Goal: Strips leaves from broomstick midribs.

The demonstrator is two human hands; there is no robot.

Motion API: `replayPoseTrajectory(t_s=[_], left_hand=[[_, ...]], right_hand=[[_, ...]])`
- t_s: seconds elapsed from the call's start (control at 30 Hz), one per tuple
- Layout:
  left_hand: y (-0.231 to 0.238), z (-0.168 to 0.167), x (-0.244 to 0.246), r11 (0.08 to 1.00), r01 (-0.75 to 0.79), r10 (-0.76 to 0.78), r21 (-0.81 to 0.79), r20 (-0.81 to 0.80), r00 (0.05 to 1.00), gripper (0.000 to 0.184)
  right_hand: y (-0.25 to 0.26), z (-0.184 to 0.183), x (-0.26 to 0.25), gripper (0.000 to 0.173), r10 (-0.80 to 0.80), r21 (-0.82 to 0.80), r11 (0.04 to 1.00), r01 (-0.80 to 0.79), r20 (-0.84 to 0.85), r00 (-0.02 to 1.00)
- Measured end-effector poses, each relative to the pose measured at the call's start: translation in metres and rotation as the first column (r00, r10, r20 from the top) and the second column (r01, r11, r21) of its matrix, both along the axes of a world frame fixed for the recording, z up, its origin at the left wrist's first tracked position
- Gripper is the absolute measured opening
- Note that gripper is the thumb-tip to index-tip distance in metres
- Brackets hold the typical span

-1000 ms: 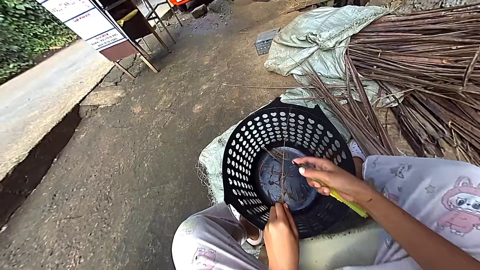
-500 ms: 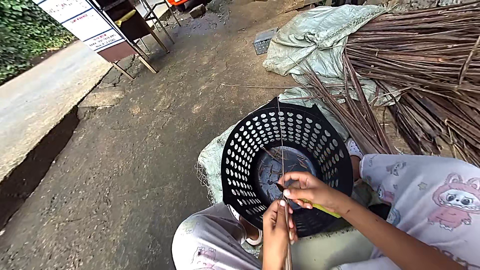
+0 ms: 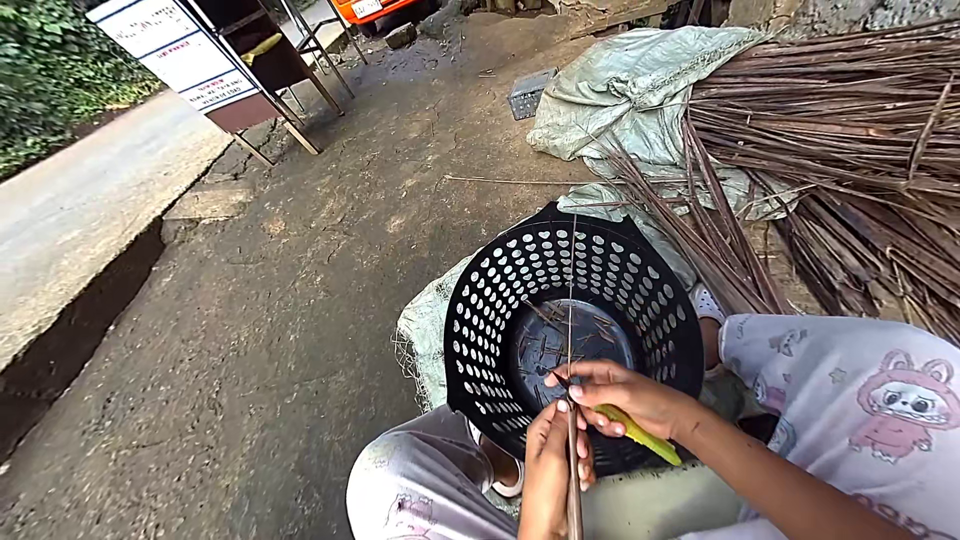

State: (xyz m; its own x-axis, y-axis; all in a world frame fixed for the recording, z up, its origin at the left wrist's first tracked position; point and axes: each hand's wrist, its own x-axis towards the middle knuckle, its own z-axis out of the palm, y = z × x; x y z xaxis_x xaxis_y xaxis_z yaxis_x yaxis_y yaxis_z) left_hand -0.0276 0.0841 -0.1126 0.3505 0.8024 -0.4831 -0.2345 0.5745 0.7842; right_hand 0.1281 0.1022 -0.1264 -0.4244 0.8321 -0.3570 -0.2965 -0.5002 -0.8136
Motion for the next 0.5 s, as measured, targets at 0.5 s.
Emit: replayPoseTrajectory(t_s=[0.5], left_hand=[[-0.007, 0.002, -0.012, 0.999, 0.014, -0.014, 0.028, 0.005, 1.0, 0.032]], right_hand=[[-0.009, -0.009, 0.016, 0.079, 0.289, 0.13, 0.947, -0.293, 0.05, 0.956]])
